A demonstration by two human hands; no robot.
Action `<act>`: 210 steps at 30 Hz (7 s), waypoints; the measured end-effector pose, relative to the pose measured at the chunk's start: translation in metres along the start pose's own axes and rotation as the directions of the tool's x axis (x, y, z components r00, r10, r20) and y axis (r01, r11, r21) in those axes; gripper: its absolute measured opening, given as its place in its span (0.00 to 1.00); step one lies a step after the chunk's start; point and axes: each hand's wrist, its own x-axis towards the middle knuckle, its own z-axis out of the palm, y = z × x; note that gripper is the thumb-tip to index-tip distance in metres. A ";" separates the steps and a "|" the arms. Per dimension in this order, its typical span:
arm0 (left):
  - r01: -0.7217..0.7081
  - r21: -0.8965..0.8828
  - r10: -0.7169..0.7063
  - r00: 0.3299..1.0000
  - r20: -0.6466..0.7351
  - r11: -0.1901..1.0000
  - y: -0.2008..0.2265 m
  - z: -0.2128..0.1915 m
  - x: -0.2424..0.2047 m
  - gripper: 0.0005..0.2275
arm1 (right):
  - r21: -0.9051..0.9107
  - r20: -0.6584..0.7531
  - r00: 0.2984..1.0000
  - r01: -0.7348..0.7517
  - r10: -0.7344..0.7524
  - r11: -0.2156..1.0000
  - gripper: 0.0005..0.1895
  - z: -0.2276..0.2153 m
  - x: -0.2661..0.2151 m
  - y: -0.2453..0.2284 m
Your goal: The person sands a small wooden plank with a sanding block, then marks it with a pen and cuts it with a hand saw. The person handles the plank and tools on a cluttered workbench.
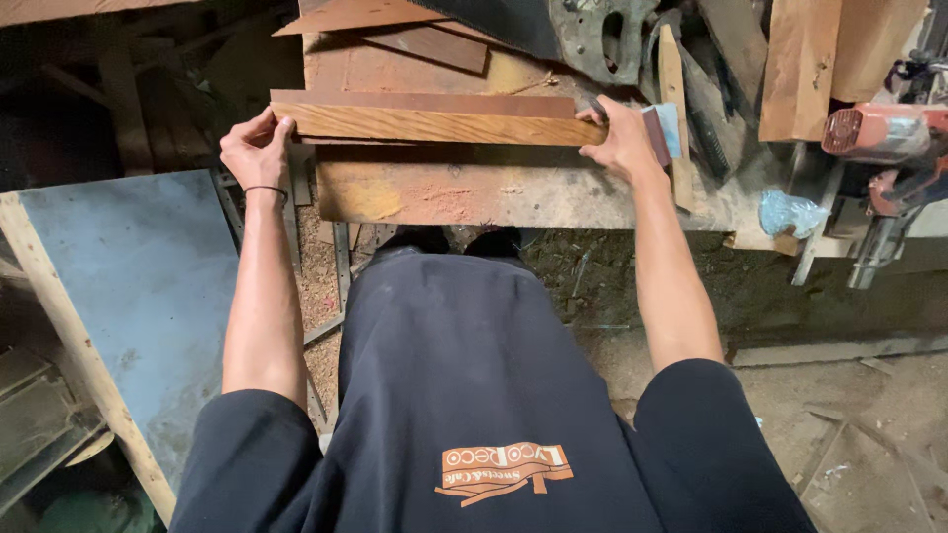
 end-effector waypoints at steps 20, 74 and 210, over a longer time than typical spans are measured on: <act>0.249 -0.066 -0.144 0.735 0.663 0.966 0.132 0.036 -0.149 0.14 | 0.256 0.420 0.907 -0.096 -0.021 0.962 0.13 0.078 -0.055 -0.171; 0.766 -0.470 -0.364 0.629 0.687 0.439 0.094 0.107 -0.166 0.10 | 0.952 -0.123 0.959 0.043 0.254 0.302 0.11 0.144 -0.051 -0.174; -0.426 0.590 -0.213 0.658 0.722 0.686 0.116 0.114 -0.144 0.51 | 0.494 -0.217 0.842 -0.342 0.494 0.800 0.49 0.150 -0.072 -0.038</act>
